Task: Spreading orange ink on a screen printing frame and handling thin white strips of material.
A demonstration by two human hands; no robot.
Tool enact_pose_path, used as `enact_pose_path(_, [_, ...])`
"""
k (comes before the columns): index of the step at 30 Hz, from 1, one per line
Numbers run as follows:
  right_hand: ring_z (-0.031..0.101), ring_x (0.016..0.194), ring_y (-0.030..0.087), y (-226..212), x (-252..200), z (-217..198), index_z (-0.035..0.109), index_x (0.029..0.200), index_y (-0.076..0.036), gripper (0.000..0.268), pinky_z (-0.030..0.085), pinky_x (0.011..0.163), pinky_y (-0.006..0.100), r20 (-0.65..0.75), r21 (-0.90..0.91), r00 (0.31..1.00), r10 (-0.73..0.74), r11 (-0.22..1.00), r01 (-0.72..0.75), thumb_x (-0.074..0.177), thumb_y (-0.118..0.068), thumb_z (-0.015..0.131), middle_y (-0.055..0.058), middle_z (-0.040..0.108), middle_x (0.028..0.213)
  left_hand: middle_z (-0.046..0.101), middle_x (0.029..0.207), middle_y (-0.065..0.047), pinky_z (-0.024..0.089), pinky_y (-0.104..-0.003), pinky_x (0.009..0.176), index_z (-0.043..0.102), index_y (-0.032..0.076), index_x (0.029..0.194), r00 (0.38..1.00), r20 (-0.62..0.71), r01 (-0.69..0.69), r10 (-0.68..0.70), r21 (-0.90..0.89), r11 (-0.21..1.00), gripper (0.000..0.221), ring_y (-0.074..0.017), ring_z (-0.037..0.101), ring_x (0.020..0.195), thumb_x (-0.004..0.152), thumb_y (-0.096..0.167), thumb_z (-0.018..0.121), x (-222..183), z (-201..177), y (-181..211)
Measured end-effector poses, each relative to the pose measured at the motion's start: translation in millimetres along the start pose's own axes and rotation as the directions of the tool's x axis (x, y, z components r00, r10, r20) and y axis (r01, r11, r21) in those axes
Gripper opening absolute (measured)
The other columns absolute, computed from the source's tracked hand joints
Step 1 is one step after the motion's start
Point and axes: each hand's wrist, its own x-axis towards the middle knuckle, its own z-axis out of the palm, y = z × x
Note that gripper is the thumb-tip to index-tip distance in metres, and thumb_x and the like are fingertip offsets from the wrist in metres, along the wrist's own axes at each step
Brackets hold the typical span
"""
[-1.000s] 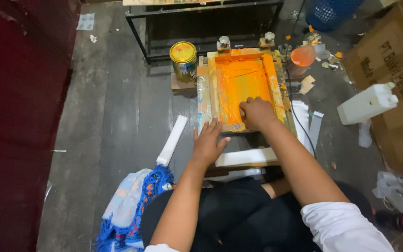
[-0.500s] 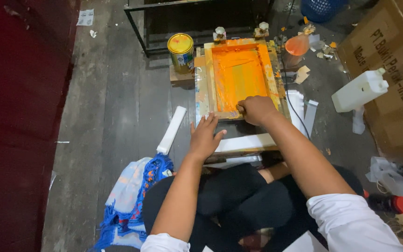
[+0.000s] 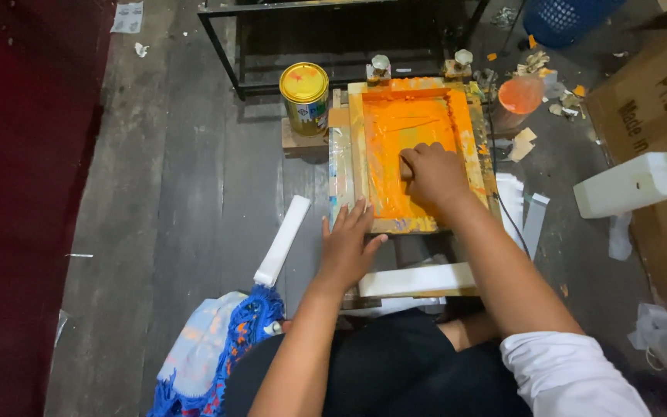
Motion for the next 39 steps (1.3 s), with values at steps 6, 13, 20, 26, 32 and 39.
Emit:
enact_pose_path(6, [0.058,0.118,0.028,1,-6,10,0.055,0.145,-0.020,0.069,0.054,0.093,0.045,0.088,-0.049,0.996,0.008,0.999,-0.004,0.081,-0.028,0.081,0.006,0.063,0.129,0.035,0.165,-0.013,0.009,-0.072,0.119,0.044,0.010,0.153,1.000,-0.015,-0.020,0.020,0.001,1.000,0.063,-0.0416,0.029,0.151,0.101,0.041,0.060,-2,1,-1])
enact_pose_path(13, [0.065,0.116,0.031,4,-48,19,0.062,0.141,-0.023,0.064,0.056,0.094,0.051,0.240,0.039,0.970,-0.025,0.999,0.017,0.080,-0.027,0.082,0.006,0.070,0.125,0.032,0.167,-0.009,0.009,-0.070,0.122,0.043,0.012,0.155,1.000,0.002,-0.009,0.009,0.106,0.994,0.065,-0.0373,0.029,0.152,0.101,0.046,0.057,-17,13,-9])
enact_pose_path(20, [0.061,0.127,0.035,13,-139,-21,0.063,0.142,-0.017,0.057,0.050,0.105,0.049,-0.009,0.184,1.000,-0.026,0.982,0.028,0.086,-0.003,0.065,0.010,0.067,0.135,0.034,0.166,-0.009,0.006,-0.068,0.122,0.045,0.012,0.154,1.000,-0.022,-0.013,0.014,0.077,0.997,0.063,-0.0337,0.031,0.152,0.103,0.047,0.055,-39,18,-7])
enact_pose_path(26, [0.056,0.134,0.029,58,-172,18,0.055,0.150,-0.031,0.064,0.048,0.110,0.047,-0.076,0.402,0.965,0.251,0.893,-0.200,0.090,-0.010,0.060,0.005,0.066,0.136,0.038,0.163,-0.012,0.008,-0.062,0.125,0.045,0.008,0.153,0.998,-0.040,0.047,-0.047,0.001,0.999,0.059,-0.0303,0.033,0.152,0.105,0.041,0.055,-49,3,8])
enact_pose_path(32, [0.048,0.142,0.024,70,-137,29,0.057,0.149,-0.028,0.066,0.045,0.115,0.041,-0.134,0.339,0.976,0.173,0.933,-0.119,0.087,-0.008,0.062,0.002,0.060,0.146,0.039,0.162,-0.010,0.006,-0.057,0.127,0.044,0.010,0.154,0.988,-0.066,0.139,-0.139,-0.016,0.990,0.058,-0.0260,0.035,0.151,0.106,0.042,0.051,-43,10,1])
enact_pose_path(39, [0.035,0.150,0.032,57,-137,19,0.051,0.153,-0.024,0.066,0.032,0.122,0.047,-0.044,0.358,0.999,0.032,0.933,-0.014,0.088,-0.011,0.058,0.010,0.047,0.157,0.058,0.147,-0.014,0.009,-0.053,0.128,0.049,0.010,0.151,0.978,-0.141,0.163,-0.154,0.055,0.985,0.054,-0.0247,0.049,0.142,0.107,0.041,0.052,-37,22,-7])
